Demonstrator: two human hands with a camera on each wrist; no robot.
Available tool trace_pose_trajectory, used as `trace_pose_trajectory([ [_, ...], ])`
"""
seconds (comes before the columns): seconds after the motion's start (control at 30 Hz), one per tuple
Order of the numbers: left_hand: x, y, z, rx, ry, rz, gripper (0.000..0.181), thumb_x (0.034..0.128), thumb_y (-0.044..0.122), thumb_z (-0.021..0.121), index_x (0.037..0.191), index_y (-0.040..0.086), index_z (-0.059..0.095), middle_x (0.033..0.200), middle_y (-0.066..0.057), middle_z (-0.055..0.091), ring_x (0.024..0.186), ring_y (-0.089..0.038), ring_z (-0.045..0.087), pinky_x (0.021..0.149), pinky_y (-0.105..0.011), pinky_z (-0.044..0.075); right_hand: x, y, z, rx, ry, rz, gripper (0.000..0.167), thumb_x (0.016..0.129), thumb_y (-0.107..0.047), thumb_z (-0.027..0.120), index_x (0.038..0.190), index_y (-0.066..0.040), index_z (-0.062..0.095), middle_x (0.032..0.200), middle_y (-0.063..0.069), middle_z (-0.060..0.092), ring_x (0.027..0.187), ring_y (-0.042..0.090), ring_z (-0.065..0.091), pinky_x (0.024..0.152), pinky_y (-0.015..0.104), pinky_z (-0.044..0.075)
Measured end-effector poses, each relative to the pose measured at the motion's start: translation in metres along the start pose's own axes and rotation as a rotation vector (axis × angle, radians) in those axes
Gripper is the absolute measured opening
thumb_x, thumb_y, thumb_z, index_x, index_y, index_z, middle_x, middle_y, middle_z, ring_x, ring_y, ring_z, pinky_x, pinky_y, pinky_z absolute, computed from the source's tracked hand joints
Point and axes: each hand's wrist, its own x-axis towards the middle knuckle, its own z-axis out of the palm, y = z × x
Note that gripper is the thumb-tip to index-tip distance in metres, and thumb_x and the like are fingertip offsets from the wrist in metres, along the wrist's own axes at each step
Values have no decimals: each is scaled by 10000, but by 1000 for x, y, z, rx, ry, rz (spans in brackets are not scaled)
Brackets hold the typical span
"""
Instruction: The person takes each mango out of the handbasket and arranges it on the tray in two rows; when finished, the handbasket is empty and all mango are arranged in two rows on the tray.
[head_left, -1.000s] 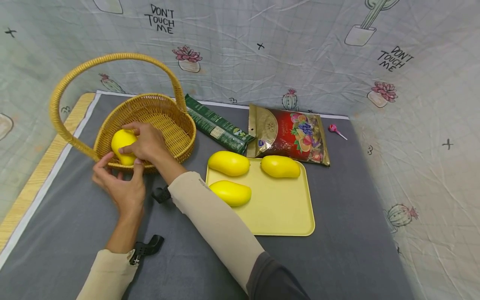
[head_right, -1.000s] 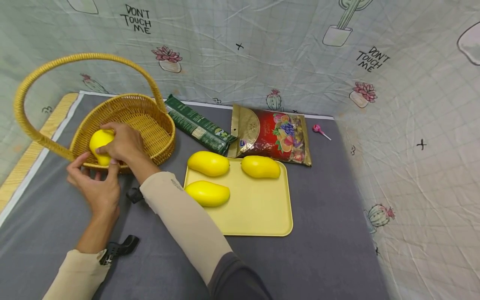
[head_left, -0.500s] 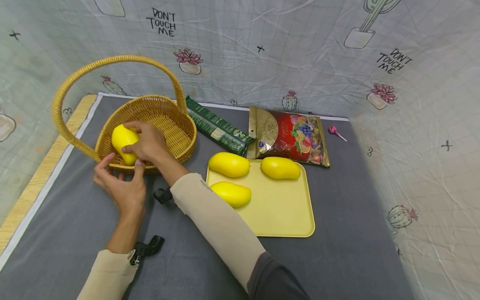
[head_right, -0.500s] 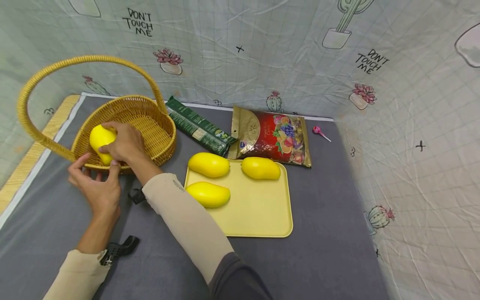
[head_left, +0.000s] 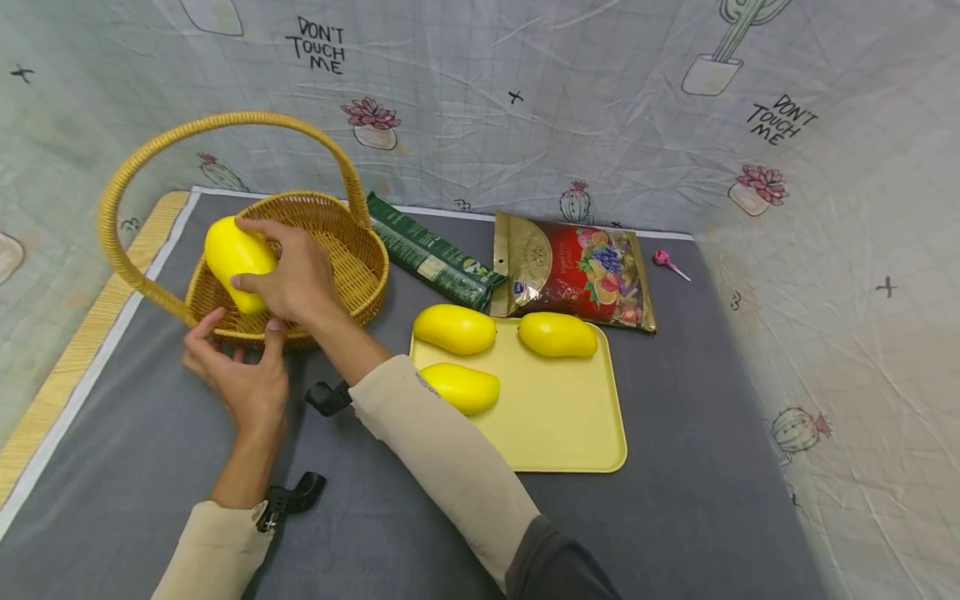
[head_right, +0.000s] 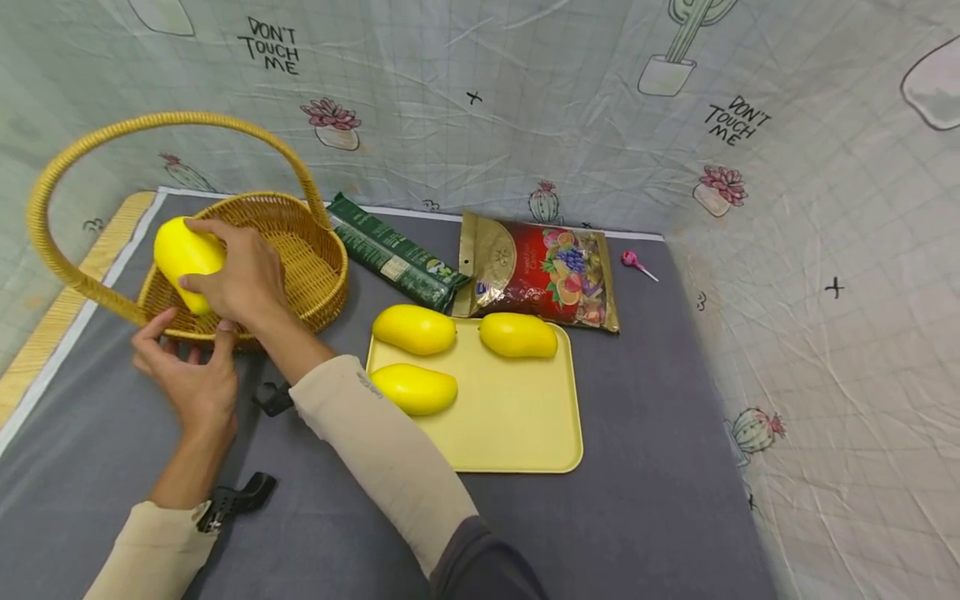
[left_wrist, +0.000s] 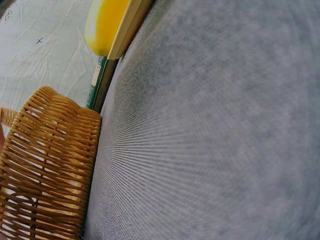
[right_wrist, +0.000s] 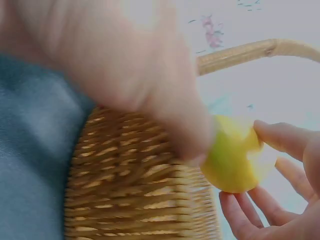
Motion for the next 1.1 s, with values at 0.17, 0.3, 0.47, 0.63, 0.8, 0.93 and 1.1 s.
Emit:
trace_pose_trajectory([
  [0.17,0,3,0,-7,-5,-12,609,858,289,748,1361,308,405,1434,39,232,1394,-175,267,1178,-388,285,-12,-9,-22,26,0,-39,687,748,-347,865,1323,-533,539,1315,-256,571,1038,-14,578,734,126,435],
  [0.3,-2,7,0,-6,-9,-20,605,858,285,740,1362,308,406,1433,37,231,1392,-179,267,1177,-388,283,-22,-13,-41,33,-8,-92,694,762,-336,856,1349,-510,529,1318,-216,566,1061,-9,575,755,118,441],
  [0.47,-4,12,0,-14,-2,-15,607,849,271,740,1359,293,411,1408,34,244,1399,-196,283,1168,-392,295,-35,-13,-64,80,-32,-166,684,786,-297,845,1378,-443,536,1379,-192,550,1101,3,594,809,99,466],
  [0.63,-7,14,1,-16,12,8,639,828,314,770,1358,276,415,1388,34,268,1396,-209,299,1167,-402,299,-47,-9,-85,114,-43,-205,677,792,-272,842,1382,-417,544,1415,-176,528,1139,18,598,849,111,486],
  [0.8,-6,12,1,-8,4,11,616,851,280,750,1363,279,408,1403,42,265,1400,-205,295,1173,-398,295,-57,3,-106,134,-15,-259,670,789,-227,844,1383,-364,565,1408,-110,552,1152,46,605,906,148,508],
  [0.93,-6,12,1,-3,-4,9,593,872,254,723,1369,283,402,1415,41,252,1413,-199,289,1176,-390,291,-65,14,-124,179,9,-273,670,788,-183,842,1382,-342,574,1375,-55,565,1170,81,597,936,180,517],
  [1.1,-9,17,1,-16,-10,-2,578,883,243,711,1370,280,401,1421,37,247,1417,-194,278,1179,-378,288,-74,30,-144,200,25,-253,668,788,-171,842,1371,-363,579,1398,-68,554,1177,113,588,962,243,526],
])
